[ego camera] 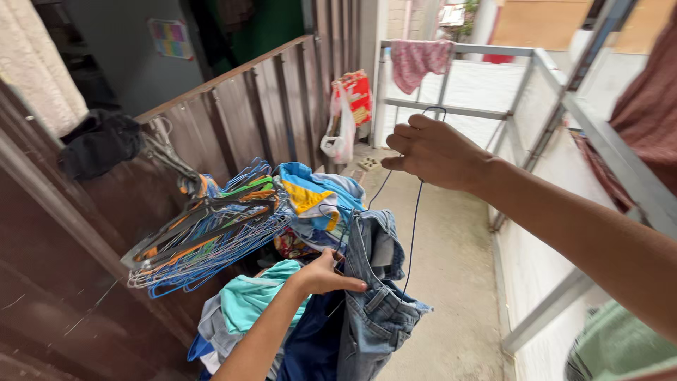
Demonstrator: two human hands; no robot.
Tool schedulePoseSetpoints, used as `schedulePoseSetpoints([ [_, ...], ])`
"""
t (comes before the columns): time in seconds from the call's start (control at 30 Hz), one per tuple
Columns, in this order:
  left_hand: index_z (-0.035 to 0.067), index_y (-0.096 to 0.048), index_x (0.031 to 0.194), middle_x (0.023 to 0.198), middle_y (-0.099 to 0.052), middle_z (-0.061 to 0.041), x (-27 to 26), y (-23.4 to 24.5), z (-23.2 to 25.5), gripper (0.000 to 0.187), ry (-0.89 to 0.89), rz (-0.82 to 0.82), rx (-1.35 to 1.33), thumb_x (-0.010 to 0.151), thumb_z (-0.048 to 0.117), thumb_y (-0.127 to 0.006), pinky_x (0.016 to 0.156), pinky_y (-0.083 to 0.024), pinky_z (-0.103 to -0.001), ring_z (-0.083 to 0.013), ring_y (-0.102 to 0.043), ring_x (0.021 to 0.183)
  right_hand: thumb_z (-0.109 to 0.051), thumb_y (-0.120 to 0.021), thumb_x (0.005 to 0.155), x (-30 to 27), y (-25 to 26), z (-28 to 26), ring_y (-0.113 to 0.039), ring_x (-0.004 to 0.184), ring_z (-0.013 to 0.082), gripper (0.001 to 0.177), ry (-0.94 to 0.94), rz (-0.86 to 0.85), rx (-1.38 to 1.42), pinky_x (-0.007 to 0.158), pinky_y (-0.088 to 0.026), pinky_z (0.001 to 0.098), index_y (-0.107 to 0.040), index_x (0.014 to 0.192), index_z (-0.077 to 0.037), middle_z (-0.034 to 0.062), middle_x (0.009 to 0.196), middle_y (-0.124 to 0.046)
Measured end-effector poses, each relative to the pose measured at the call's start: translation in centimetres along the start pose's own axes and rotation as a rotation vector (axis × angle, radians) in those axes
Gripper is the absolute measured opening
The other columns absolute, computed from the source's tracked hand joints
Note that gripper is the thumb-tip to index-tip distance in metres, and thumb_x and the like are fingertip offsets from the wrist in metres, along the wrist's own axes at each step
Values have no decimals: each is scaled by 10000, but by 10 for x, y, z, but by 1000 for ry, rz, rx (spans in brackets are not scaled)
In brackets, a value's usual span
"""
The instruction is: The person uses a long stick to reach and remove clothes from a high clothesline on a balcony. They take down several items, including a blue shirt, a light blue shirt, a turquoise shirt, jeans, and a cream shirt, placing them into a pile on the floor.
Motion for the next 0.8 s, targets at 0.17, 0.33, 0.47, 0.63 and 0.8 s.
schedulePoseSetpoints([
  [0.17, 19, -532, 1349, 1081, -710, -162, -2, 59, 6, 1051, 12, 115, -164, 471, 397, -969, 780, -606, -335, -206, -704, 916, -220, -846, 634, -4, -36, 35, -562, 1060, 159, 560, -128, -83, 369, 973, -410, 370, -747, 1182, -281, -26, 975, -611],
  [0.33, 40, -594, 1331, 1004, -618, 55, 5, 50, 31, 687, 27, 68, -588, 856, 516, -733, 686, -454, -207, -22, -552, 825, -155, -832, 616, -17, -42, 71, -556, 1015, 203, 597, -190, 8, 508, 968, -404, 391, -755, 1198, -268, 12, 969, -605],
  [0.47, -7, -588, 1242, 760, -426, 38, 11, 59, 72, 515, -214, -3, -1190, 943, 409, -532, 505, -279, -240, -71, -321, 564, -117, -811, 592, -23, -52, 55, -570, 1021, 173, 537, -45, 36, 647, 947, -413, 378, -768, 1107, -264, 3, 943, -601],
  [0.63, -48, -583, 1192, 713, -440, 16, 16, 65, 63, 574, -8, 117, -1191, 912, 437, -455, 472, -304, -257, -100, -361, 542, -116, -830, 635, -48, -70, 87, -560, 944, 183, 540, -184, 126, 707, 923, -401, 390, -759, 1154, -251, 5, 912, -596],
  [0.8, 22, -569, 1271, 896, -520, -21, 23, 38, 65, 562, 106, 195, -514, 928, 460, -486, 585, -372, -288, -125, -444, 686, -104, -857, 574, -56, -62, 83, -582, 993, 187, 538, -107, 366, 772, 890, -389, 395, -763, 1094, -209, -12, 958, -638],
])
Point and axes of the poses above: each hand's wrist, its own x-axis towards the middle knuckle, its own y-axis out of the back of the hand, z = x × y, the point moved 10 cm from there along x, towards the middle knuckle
